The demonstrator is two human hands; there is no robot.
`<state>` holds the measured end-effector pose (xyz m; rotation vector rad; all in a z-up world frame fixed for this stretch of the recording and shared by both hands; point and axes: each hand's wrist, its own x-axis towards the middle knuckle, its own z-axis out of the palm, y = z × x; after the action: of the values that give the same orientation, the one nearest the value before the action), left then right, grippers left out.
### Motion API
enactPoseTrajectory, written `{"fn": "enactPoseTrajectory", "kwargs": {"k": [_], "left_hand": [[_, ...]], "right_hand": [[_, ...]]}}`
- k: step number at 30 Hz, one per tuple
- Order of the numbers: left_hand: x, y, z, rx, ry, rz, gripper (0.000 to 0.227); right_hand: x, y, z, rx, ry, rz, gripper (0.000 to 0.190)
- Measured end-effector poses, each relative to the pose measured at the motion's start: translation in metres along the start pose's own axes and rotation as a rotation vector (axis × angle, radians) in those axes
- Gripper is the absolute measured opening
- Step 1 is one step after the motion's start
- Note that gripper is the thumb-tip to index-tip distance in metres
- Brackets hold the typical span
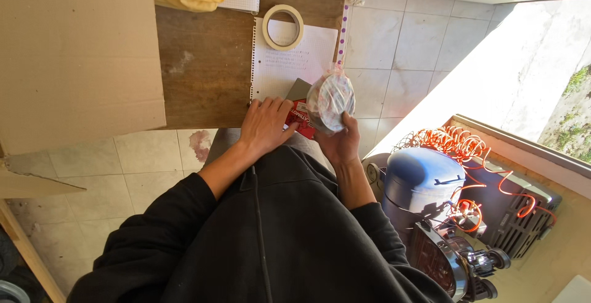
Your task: The person wraps a mechanical part in plastic film and places it into a small cardboard box.
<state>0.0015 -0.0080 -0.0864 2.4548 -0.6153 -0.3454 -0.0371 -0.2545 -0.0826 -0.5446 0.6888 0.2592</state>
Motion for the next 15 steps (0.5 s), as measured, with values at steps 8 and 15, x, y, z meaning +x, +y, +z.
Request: {"fn": "enactPoseTrajectory", "kwargs": {"k": [8,15], "left_hand": [[0.011,0.048,-0.060,-0.372,-0.122,-0.294,0.089],[-0.001,0.032,-0.032,-0.715,-0.092,-0.544,0.104]], "right_hand": [[-0.009,-0.005,0.036,-0.007,-0.110,0.082,0.073],[-0.030,-0.049,0.106,-0.110,-0.159,0.013,0.071]]}}
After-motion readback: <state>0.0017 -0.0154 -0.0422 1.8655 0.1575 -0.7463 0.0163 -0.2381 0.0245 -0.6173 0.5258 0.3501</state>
